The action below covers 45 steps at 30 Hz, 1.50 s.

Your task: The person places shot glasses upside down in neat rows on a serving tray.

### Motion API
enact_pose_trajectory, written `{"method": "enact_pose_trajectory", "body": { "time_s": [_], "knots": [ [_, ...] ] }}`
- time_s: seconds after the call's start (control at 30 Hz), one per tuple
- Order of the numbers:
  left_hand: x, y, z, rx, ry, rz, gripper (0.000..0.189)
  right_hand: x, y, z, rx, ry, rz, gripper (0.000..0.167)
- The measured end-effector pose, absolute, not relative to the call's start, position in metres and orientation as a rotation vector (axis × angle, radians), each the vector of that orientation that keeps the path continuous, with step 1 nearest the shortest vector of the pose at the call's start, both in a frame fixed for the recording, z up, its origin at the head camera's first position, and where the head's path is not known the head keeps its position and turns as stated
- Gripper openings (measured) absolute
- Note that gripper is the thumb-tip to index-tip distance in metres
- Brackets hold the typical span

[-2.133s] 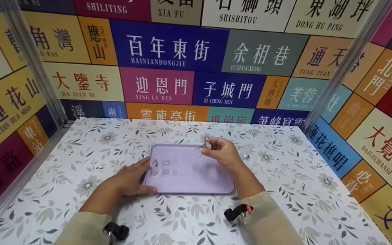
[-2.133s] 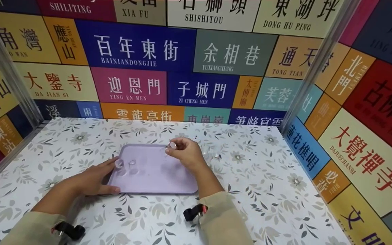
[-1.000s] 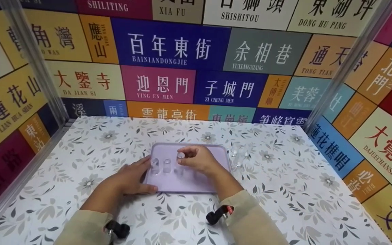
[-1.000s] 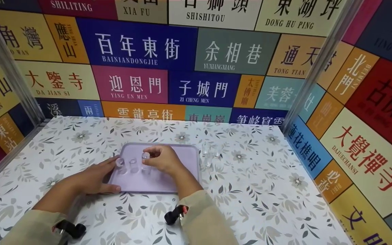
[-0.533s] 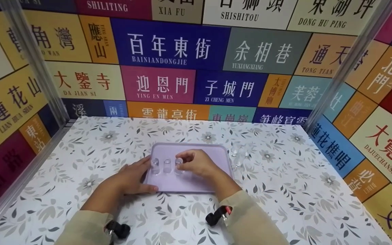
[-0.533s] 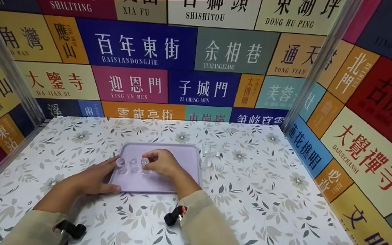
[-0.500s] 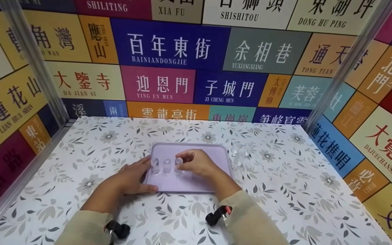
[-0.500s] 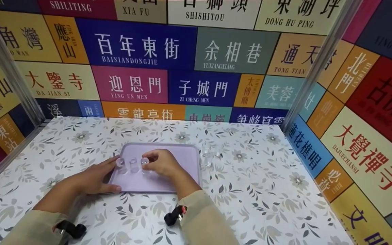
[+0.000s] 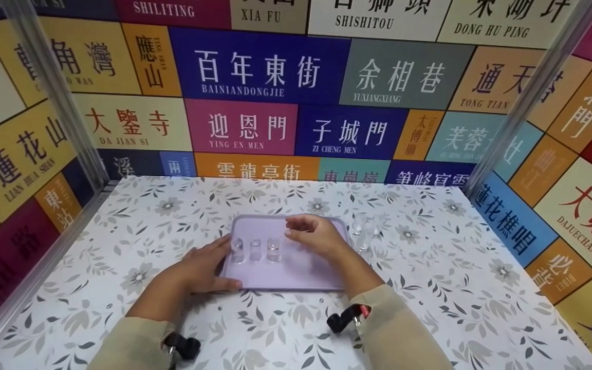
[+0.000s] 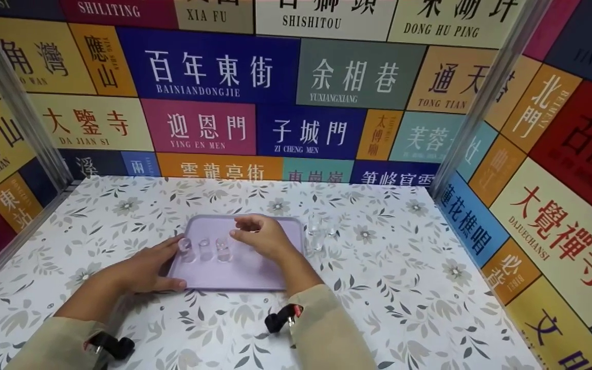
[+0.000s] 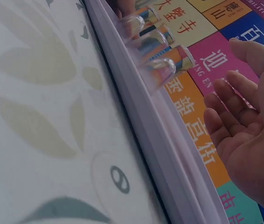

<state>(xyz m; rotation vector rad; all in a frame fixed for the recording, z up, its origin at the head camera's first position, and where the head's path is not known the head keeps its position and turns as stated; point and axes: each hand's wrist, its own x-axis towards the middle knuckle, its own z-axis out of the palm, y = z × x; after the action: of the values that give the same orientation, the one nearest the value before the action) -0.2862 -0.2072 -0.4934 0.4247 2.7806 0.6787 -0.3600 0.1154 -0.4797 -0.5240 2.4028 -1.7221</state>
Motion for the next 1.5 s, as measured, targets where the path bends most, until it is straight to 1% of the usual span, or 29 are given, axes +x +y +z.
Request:
{"method": "enact_pose_trajectory", "body": {
  "time_s": [0.23, 0.37, 0.43, 0.67, 0.9, 1.07, 1.23, 1.5],
  "knots": [
    [-0.285, -0.205, -0.495, 0.420, 2.781, 0.672, 0.119, -0.367, 0.138, -0.476, -0.472, 2.417, -1.823, 0.046],
    [-0.286, -0.205, -0.494, 0.436, 2.790, 0.656, 0.117, -0.368, 0.155, -0.475, -0.429, 2.419, -1.850, 0.052],
    [-0.286, -0.206, -0.493, 0.439, 2.795, 0.661, 0.117, -0.368, 0.164, -0.473, -0.408, 2.419, -1.855, 0.052],
    [-0.287, -0.205, -0.492, 0.445, 2.794, 0.653, 0.117, -0.367, 0.193, -0.466, -0.380, 2.455, -1.854, 0.046],
    [-0.286, -0.205, -0.491, 0.428, 2.789, 0.640, 0.117, -0.369, 0.221, -0.465, -0.280, 2.461, -1.860, 0.045],
    [-0.285, -0.205, -0.489, 0.423, 2.788, 0.638, 0.117, -0.369, 0.239, -0.466, -0.261, 2.443, -1.912, 0.050],
    [-0.285, -0.206, -0.489, 0.447, 2.799, 0.648, 0.116, -0.367, 0.258, -0.467, -0.258, 2.518, -1.856, 0.058],
    [-0.286, -0.206, -0.490, 0.457, 2.806, 0.651, 0.117, -0.365, 0.284, -0.470, -0.195, 2.568, -1.783, 0.063]
  ]
}}
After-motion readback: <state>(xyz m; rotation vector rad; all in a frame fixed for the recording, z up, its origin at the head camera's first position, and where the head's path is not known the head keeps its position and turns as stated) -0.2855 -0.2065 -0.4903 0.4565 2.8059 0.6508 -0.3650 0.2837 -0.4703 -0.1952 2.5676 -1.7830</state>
